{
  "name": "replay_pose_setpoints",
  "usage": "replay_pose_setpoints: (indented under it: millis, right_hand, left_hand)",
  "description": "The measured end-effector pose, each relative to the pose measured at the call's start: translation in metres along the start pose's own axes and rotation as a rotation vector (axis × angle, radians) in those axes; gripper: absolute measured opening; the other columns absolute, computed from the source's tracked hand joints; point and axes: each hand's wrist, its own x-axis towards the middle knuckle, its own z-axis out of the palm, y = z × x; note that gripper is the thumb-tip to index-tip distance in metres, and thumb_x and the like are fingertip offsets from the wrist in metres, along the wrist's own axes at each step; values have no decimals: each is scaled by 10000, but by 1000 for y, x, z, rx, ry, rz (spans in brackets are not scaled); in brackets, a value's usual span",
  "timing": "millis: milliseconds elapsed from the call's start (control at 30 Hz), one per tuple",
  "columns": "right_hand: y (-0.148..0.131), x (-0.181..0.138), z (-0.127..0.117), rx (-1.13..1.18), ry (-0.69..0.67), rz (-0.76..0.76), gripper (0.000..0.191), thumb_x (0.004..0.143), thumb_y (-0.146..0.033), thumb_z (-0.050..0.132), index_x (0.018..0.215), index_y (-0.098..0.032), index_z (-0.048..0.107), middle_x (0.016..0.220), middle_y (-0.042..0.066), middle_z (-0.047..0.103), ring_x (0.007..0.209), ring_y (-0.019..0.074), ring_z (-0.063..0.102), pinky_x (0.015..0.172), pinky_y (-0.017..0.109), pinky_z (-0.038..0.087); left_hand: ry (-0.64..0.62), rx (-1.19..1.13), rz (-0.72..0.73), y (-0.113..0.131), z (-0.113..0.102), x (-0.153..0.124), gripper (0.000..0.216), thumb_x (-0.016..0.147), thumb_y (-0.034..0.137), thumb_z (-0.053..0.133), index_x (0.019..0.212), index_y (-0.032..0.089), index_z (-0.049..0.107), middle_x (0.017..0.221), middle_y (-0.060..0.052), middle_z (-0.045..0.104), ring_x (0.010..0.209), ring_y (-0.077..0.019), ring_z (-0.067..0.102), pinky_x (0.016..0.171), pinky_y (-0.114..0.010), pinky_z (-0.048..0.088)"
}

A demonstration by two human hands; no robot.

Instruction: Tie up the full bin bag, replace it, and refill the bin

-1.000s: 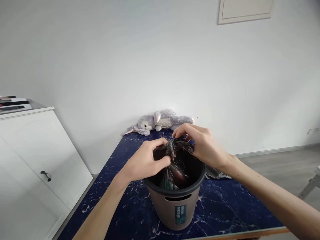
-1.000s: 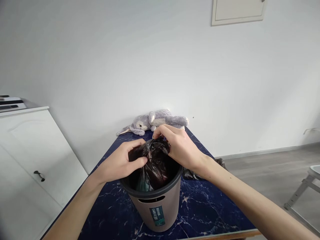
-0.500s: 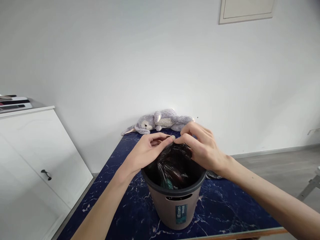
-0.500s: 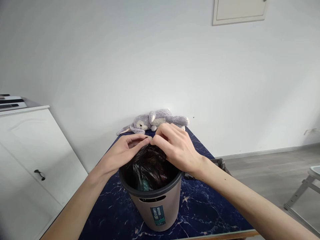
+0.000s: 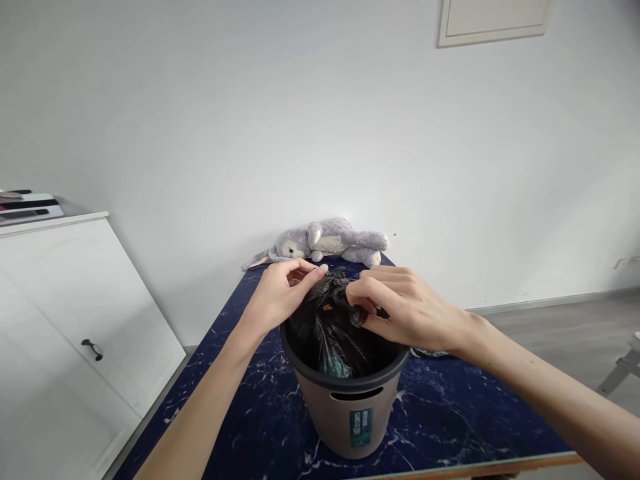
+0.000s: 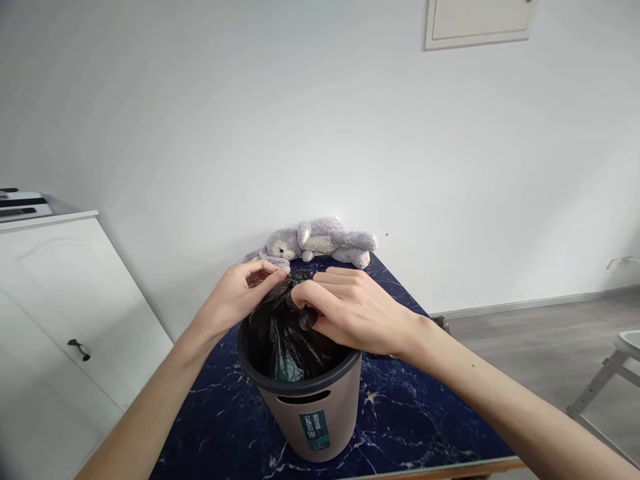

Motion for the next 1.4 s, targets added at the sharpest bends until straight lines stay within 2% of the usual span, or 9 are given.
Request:
replay_pose_setpoints:
  millis: [367, 600, 800, 900, 1000, 1067, 1200, 1300, 1400]
  right_hand:
    - [-10, -3, -15, 308, -352, 316, 386, 797, -31, 529, 1128, -226, 501, 767, -55, 543, 623, 126, 475, 592, 273, 363]
    - [-6, 5, -8, 455, -324, 650, 633, 864, -128, 603, 1482, -179, 472, 676, -74, 591, 590, 161, 548, 550, 294, 391]
    - [-6, 19, -2, 439, -334, 638, 61, 863, -154, 617, 897, -193, 649, 624, -52, 566, 548, 121, 491, 547, 284, 358]
    - [-7, 20, -1, 463, -304, 624, 95, 873, -155, 598, 792, -205, 589, 609, -54, 549, 534, 109, 462, 535, 278, 333]
    - [-7, 19, 1, 495, -288, 648, 166, 874, -147, 591, 734, -211, 530, 618, -47, 553, 546, 109, 470, 532, 274, 328]
    - [-8, 19, 2, 509, -278, 659, 163, 874, -133, 581, 742, -214, 528, 612, -49, 552, 541, 111, 472, 528, 277, 324]
    - [-11, 18, 1, 518, -246, 686, 140, 905, -163, 596, 1036, -203, 627, 681, -35, 626, 585, 149, 554, 543, 288, 370]
    - [-14, 15, -2, 563, -219, 720, 321, 956, -210, 585, 1276, -205, 563, 740, -28, 682, 616, 177, 601, 551, 302, 396]
    - [-17, 10, -6, 573, -205, 724, 350, 989, -223, 553, 1334, -228, 501, 768, -33, 697, 612, 179, 598, 552, 305, 396]
  left_hand:
    - [153, 222, 47, -21, -6, 10, 314, 977, 497, 683, 897, 208, 777, 937, -62, 820, 871, -239, 736, 839, -342, 554]
    - [305, 224, 373, 19, -6, -11, 240, 1040, 433, 663, 925, 233, 732, 948, -24, 783, 903, -187, 718, 849, -304, 540]
    - [268, 275, 645, 50, 3, -27, 145, 1041, 300, 676, 917, 238, 716, 914, -7, 776, 883, -167, 727, 828, -300, 563]
    - [224, 263, 563, 45, 2, -28, 151, 1042, 381, 668, 1024, 245, 732, 1014, -30, 782, 966, -195, 729, 888, -330, 572]
    - [102, 271, 378, 35, 2, -25, 417, 960, 514, 750, 1294, 268, 707, 1283, -71, 755, 1182, -265, 698, 1027, -410, 556]
    - [-4, 287, 310, 30, 5, -22, 403, 951, 532, 751, 1275, 293, 744, 1366, -56, 743, 1271, -297, 672, 1096, -442, 525]
    - [6, 275, 275, 28, 15, -20, 378, 1090, 482, 534, 990, 263, 824, 1015, -33, 829, 918, -236, 759, 835, -341, 560]
    - [110, 320, 217, 23, 16, -19, 468, 1097, 523, 489, 927, 227, 810, 744, -19, 762, 584, -182, 638, 604, -312, 456]
    - [110, 335, 120, 12, 11, -14, 560, 1061, 638, 484, 810, 219, 759, 631, -8, 676, 504, -169, 541, 524, -305, 354]
